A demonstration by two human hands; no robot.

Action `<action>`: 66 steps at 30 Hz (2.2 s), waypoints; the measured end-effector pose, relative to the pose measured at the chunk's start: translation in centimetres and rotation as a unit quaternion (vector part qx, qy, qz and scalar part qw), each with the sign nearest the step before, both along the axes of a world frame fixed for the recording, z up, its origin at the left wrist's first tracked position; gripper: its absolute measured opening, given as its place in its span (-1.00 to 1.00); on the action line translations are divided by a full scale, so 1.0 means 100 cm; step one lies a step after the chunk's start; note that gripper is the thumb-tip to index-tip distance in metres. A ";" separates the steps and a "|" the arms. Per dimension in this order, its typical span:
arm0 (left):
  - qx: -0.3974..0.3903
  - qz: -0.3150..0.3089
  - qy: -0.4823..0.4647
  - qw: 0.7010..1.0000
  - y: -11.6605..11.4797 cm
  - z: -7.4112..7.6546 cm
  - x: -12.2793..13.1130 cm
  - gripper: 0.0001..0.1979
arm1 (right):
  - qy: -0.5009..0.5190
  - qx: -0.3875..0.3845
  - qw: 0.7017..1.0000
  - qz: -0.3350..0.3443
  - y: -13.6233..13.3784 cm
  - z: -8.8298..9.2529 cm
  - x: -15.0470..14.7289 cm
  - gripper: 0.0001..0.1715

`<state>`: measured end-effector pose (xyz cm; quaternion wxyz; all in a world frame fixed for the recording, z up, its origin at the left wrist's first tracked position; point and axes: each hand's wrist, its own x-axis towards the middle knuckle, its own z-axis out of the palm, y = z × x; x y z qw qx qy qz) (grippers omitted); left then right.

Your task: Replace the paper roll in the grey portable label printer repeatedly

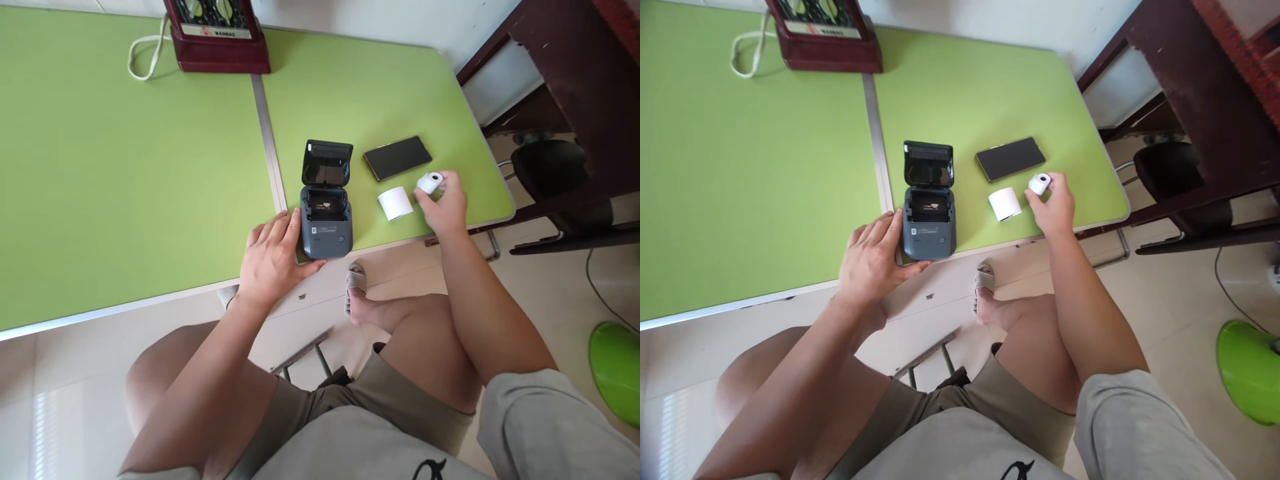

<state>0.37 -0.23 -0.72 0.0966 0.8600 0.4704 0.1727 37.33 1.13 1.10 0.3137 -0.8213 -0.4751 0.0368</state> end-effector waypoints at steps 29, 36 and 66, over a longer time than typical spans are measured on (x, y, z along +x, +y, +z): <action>-0.008 0.008 -0.017 1.000 -0.001 -0.002 0.003 0.06 | 0.227 -0.008 0.939 0.256 -0.027 0.030 -0.107 -0.63; 0.005 0.006 0.003 1.000 -0.001 0.001 0.003 0.09 | 0.184 0.043 0.947 0.259 -0.015 0.006 -0.095 -0.64; -0.017 -0.005 0.015 1.000 -0.005 0.006 0.005 0.09 | -0.053 0.035 0.931 0.360 0.020 0.019 -0.137 -0.78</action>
